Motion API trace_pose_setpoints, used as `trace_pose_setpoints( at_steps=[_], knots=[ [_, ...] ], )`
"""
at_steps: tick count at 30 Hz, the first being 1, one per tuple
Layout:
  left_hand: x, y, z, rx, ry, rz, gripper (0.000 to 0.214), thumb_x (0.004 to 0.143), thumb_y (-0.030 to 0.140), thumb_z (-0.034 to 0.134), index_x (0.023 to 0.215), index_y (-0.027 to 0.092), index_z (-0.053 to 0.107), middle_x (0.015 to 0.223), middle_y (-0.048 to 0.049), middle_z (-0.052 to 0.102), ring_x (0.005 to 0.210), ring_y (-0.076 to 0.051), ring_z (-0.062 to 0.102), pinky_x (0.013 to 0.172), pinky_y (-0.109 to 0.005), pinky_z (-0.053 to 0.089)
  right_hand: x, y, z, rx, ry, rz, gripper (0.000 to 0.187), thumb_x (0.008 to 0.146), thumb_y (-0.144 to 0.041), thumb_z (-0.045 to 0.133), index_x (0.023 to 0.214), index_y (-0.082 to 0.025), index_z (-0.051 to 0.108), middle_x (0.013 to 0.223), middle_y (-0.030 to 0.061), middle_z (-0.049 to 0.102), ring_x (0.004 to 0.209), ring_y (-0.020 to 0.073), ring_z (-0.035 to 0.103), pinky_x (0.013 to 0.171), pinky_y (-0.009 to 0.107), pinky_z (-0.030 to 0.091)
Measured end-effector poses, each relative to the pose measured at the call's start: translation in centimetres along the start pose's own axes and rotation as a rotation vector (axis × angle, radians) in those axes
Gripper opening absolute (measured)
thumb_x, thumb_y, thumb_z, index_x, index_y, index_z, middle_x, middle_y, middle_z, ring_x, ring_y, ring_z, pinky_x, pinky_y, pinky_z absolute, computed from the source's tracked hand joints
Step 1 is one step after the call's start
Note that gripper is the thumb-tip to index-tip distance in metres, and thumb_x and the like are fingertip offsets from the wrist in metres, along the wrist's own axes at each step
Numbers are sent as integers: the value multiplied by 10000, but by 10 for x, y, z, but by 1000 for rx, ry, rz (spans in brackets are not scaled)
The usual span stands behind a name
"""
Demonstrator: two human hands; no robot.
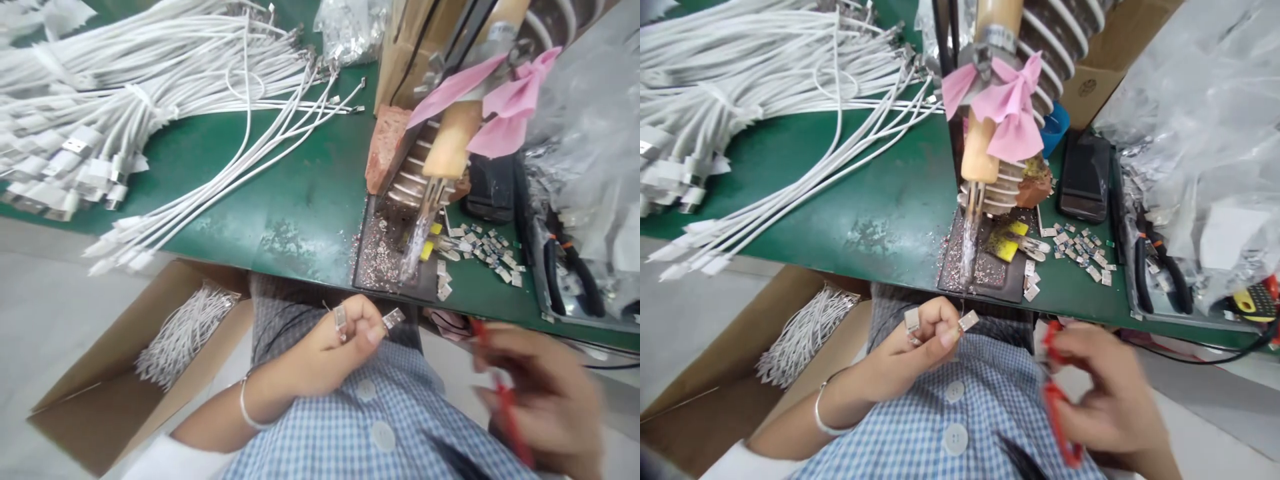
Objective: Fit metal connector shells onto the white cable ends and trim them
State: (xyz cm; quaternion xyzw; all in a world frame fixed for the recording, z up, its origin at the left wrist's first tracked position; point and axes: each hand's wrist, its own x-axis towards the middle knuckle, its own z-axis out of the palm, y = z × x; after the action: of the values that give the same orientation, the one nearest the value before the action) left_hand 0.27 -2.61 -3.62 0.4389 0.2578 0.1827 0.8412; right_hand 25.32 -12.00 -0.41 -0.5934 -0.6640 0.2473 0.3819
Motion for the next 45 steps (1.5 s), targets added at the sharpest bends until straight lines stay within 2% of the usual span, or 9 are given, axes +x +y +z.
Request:
trace_pose_setpoints(
  at_steps=[1, 4, 12, 22, 28, 34, 38, 41, 45],
  knots=[
    [0, 1, 0, 8, 21, 2, 296, 969, 463, 535, 880, 190, 460, 633, 77, 359, 520, -80, 282, 488, -225, 237, 4, -4, 10, -18, -162, -64, 214, 781, -260, 719, 977, -239, 637, 723, -10, 693, 548, 150, 640, 549, 261, 537],
    [-3, 5, 1, 34, 58, 3, 299, 962, 459, 548, 874, 184, 470, 620, 82, 360, 508, -74, 291, 469, -214, 231, 15, -5, 30, -65, -271, -123, 194, 800, -178, 626, 985, -226, 596, 703, -21, 692, 539, 138, 629, 526, 230, 502],
    [-7, 8, 2, 21, 95, 11, 278, 958, 432, 557, 871, 176, 490, 601, 85, 386, 492, -63, 306, 461, -191, 248, 17, 5, 35, -176, -301, -216, 168, 855, -171, 564, 1020, -202, 565, 792, 37, 744, 576, 157, 674, 547, 240, 512],
    [-6, 9, 1, 32, 87, 0, 298, 946, 444, 571, 850, 170, 503, 572, 84, 407, 478, -58, 317, 439, -182, 234, 19, 7, 34, -216, -382, -241, 111, 891, -159, 515, 990, -200, 543, 636, -20, 646, 508, 138, 593, 529, 235, 443],
    [-7, 14, -1, 127, 63, -36, 297, 938, 433, 574, 823, 166, 515, 572, 74, 437, 480, -58, 344, 449, -180, 270, 21, 8, 29, -206, -469, -209, 99, 915, -159, 480, 980, -198, 543, 646, -18, 633, 519, 134, 568, 546, 244, 423],
    [-6, 14, -1, 81, 86, -35, 302, 927, 448, 594, 840, 166, 526, 560, 82, 423, 475, -61, 339, 444, -178, 260, 18, 9, 32, -246, -429, -262, 153, 940, -172, 436, 1056, -195, 533, 693, 13, 680, 578, 179, 642, 584, 280, 484],
    [-5, 15, 1, -24, 107, -52, 353, 904, 489, 626, 834, 149, 566, 535, 45, 531, 473, -71, 430, 469, -187, 300, 12, 10, 42, -207, -328, -256, 140, 947, -191, 453, 1063, -201, 532, 769, 47, 724, 600, 194, 668, 573, 286, 505],
    [-2, 10, 1, -148, 121, -64, 340, 888, 469, 666, 850, 132, 633, 557, -5, 631, 480, -79, 479, 483, -194, 312, 4, 12, 59, -61, -270, -145, 128, 934, -218, 516, 1059, -211, 542, 761, 34, 719, 590, 180, 670, 558, 266, 523],
    [4, -3, 4, -382, 180, -10, 330, 820, 445, 756, 813, 129, 660, 592, -31, 693, 395, -43, 361, 420, -188, 208, -9, 11, 90, 234, -198, 80, 184, 908, -211, 584, 1080, -225, 517, 722, -1, 703, 581, 165, 683, 526, 234, 537]
  ],
)
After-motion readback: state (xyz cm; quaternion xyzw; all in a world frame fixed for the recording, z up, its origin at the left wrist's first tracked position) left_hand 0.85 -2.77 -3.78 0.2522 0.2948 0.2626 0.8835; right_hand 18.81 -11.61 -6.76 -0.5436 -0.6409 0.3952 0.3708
